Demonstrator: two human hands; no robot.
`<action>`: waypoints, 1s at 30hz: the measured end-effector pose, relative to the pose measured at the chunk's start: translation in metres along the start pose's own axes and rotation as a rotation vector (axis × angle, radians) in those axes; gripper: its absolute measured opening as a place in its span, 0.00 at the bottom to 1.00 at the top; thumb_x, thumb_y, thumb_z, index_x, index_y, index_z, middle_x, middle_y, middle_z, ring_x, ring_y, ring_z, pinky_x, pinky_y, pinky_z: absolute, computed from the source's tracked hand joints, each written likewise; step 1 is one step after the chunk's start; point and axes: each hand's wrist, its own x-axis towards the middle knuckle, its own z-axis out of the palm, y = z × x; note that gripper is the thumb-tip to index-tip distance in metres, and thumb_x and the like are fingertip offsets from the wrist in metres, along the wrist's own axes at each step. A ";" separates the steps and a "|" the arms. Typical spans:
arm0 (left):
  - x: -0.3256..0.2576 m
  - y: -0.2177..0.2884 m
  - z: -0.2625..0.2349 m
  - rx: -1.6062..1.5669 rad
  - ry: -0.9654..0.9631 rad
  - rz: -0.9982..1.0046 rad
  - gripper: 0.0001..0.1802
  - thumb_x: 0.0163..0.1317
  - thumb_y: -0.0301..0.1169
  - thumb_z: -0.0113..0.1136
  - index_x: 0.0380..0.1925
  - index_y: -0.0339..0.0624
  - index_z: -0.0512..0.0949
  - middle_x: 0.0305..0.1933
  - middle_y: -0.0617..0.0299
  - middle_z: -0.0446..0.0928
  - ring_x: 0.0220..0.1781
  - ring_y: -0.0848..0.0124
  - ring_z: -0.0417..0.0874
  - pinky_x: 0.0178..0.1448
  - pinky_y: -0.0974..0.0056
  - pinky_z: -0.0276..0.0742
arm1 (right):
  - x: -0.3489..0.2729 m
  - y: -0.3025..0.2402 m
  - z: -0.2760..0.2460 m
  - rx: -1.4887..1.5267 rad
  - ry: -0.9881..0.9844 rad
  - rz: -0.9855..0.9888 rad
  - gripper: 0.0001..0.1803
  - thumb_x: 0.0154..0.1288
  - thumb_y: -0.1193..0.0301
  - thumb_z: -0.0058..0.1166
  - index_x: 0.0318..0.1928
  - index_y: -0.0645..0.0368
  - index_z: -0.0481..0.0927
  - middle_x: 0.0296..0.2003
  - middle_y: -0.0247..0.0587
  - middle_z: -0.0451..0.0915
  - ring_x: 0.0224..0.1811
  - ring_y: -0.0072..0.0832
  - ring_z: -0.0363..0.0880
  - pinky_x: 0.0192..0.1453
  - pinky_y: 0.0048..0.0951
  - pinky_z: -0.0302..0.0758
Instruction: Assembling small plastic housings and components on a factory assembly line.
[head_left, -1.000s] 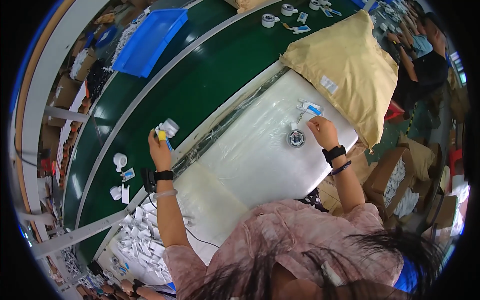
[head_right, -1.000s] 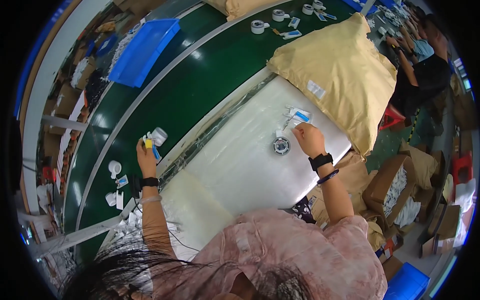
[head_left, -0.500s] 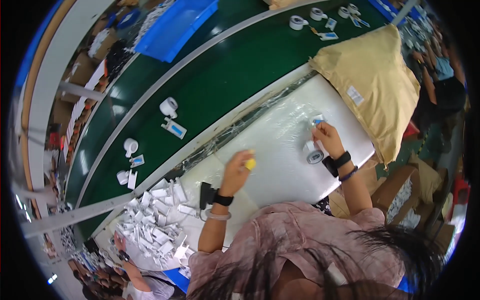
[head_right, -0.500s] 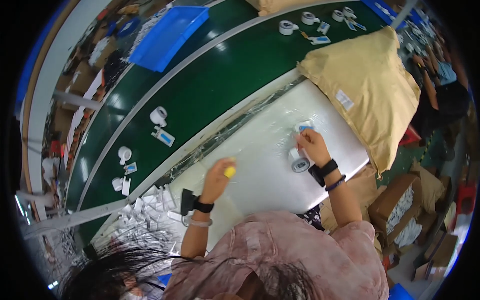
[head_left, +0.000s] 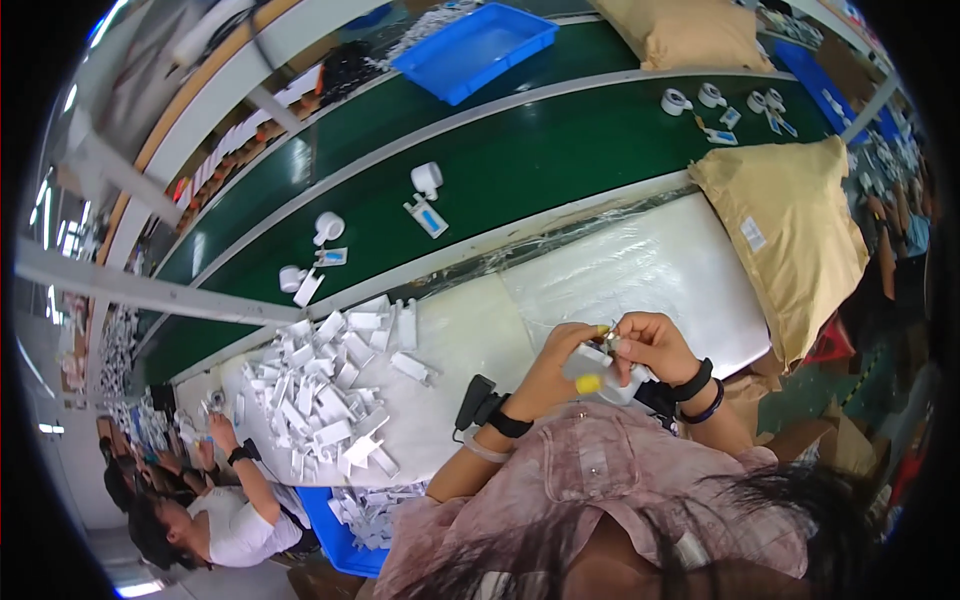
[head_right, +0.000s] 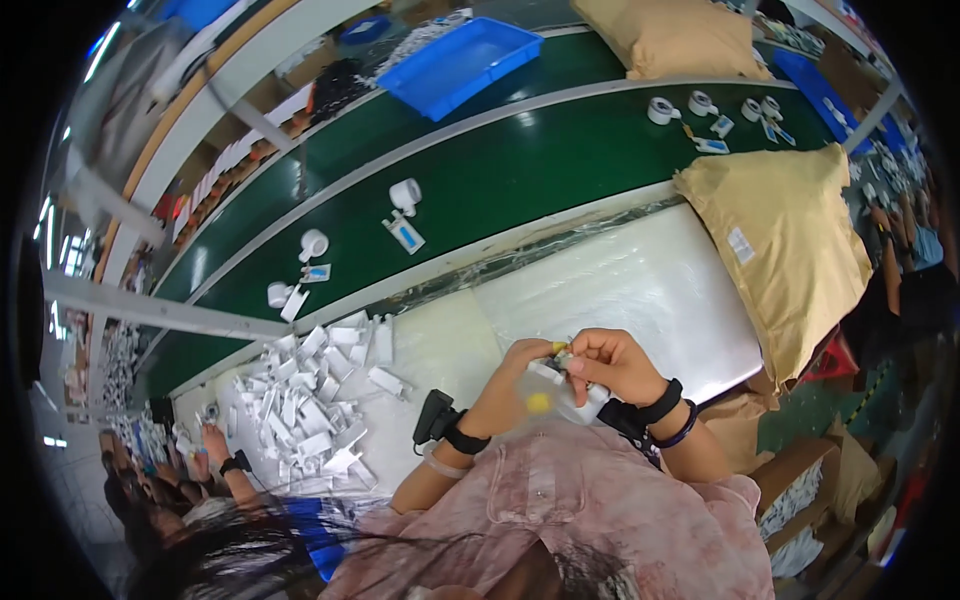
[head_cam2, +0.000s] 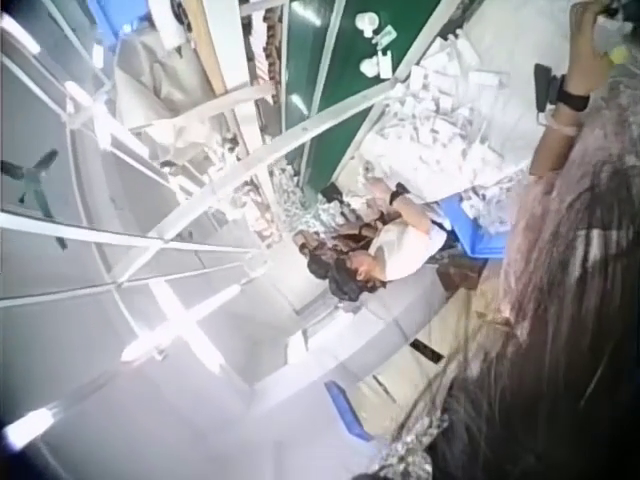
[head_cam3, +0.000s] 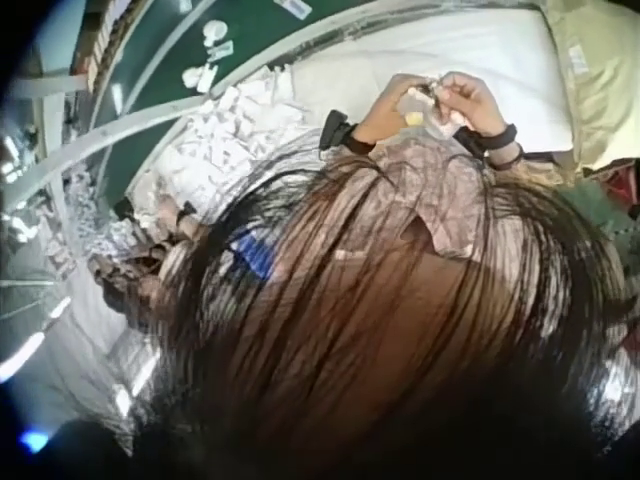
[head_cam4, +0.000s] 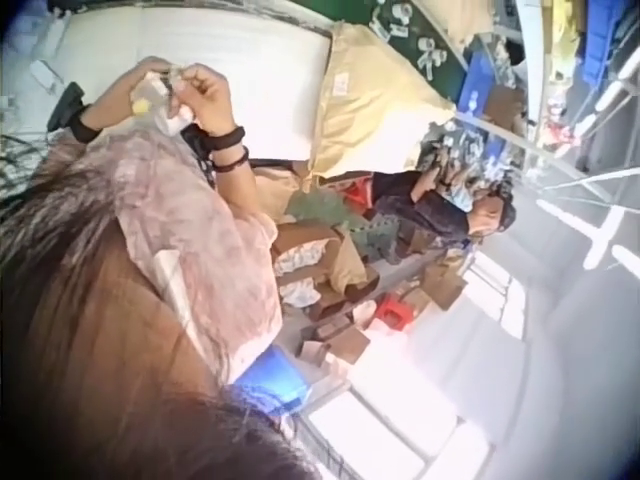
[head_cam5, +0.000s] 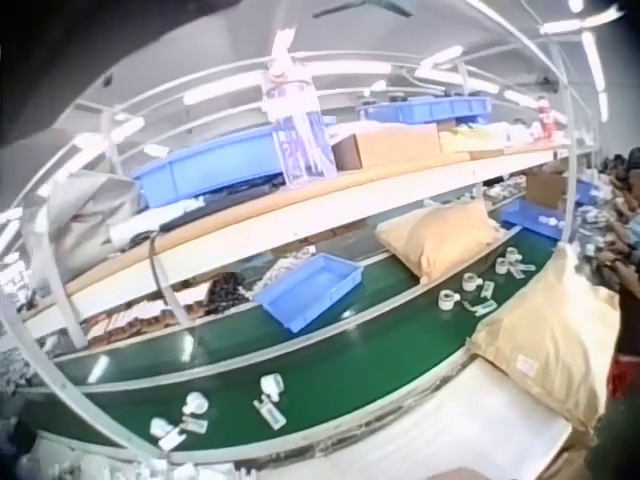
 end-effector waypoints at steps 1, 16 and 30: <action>-0.005 0.008 0.004 0.010 0.015 0.004 0.37 0.53 0.35 0.71 0.64 0.43 0.67 0.57 0.55 0.71 0.60 0.59 0.72 0.66 0.58 0.64 | 0.000 0.002 0.001 0.003 0.006 -0.003 0.06 0.69 0.73 0.54 0.38 0.65 0.75 0.26 0.40 0.79 0.23 0.26 0.82 0.30 0.25 0.78; -0.044 0.040 -0.017 -0.344 0.218 -0.254 0.27 0.58 0.25 0.66 0.57 0.37 0.68 0.46 0.60 0.76 0.48 0.75 0.75 0.53 0.69 0.73 | -0.005 -0.009 0.032 -0.919 -0.168 -0.261 0.09 0.62 0.77 0.58 0.44 0.59 0.83 0.31 0.37 0.80 0.30 0.29 0.80 0.36 0.29 0.74; -0.024 0.044 -0.011 -0.719 0.372 -0.510 0.17 0.71 0.31 0.47 0.57 0.37 0.67 0.38 0.60 0.76 0.27 0.72 0.78 0.29 0.68 0.75 | 0.022 0.018 0.045 -1.235 0.429 -0.937 0.13 0.50 0.85 0.63 0.36 0.59 0.79 0.33 0.39 0.81 0.38 0.39 0.77 0.45 0.35 0.75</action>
